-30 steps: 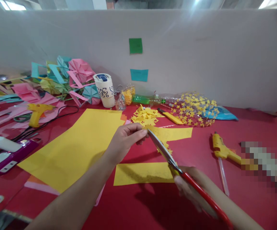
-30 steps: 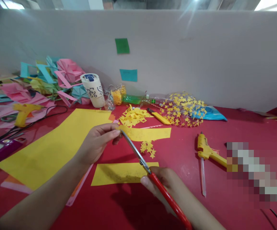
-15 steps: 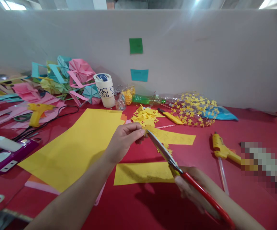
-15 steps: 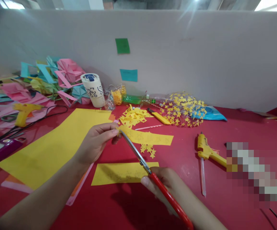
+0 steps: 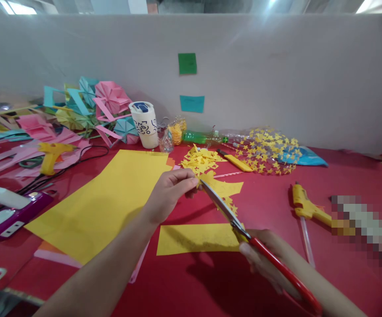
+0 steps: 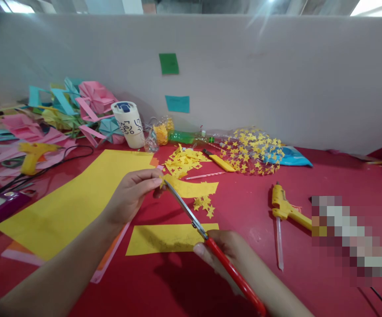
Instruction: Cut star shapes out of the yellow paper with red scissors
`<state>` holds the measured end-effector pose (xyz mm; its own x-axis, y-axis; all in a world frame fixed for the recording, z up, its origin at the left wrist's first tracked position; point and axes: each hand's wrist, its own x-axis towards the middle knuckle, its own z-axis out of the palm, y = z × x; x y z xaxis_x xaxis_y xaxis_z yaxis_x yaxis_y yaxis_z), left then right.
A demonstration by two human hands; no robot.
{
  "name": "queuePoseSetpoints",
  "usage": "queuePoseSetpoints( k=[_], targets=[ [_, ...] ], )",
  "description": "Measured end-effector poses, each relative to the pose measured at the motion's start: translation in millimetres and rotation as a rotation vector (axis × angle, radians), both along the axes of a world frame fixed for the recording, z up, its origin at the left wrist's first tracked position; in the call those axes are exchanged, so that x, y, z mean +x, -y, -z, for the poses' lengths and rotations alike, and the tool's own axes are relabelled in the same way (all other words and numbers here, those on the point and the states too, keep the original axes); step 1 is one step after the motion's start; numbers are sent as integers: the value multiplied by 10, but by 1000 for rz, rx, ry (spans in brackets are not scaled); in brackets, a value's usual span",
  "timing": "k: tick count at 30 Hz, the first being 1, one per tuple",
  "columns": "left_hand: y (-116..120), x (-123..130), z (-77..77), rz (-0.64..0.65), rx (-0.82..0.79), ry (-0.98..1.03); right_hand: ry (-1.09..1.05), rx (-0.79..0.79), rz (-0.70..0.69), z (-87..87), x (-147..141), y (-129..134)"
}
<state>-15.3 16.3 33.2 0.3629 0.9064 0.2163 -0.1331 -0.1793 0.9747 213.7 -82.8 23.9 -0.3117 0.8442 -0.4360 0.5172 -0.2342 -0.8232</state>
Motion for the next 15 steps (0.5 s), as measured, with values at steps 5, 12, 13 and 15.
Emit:
queuePoseSetpoints(
  k=[5,12,13,15],
  targets=[
    [-4,-2,7,-66,51,2,-25,17,-7,1,8,-2],
    [9,33,2,-117,66,62,-55,38,-15,-36,-7,14],
    [17,39,-5,-129,64,69,-65,45,-13,-42,-10,18],
    [32,48,-15,-145,47,84,-81,55,-16,-47,-12,25]
  ],
)
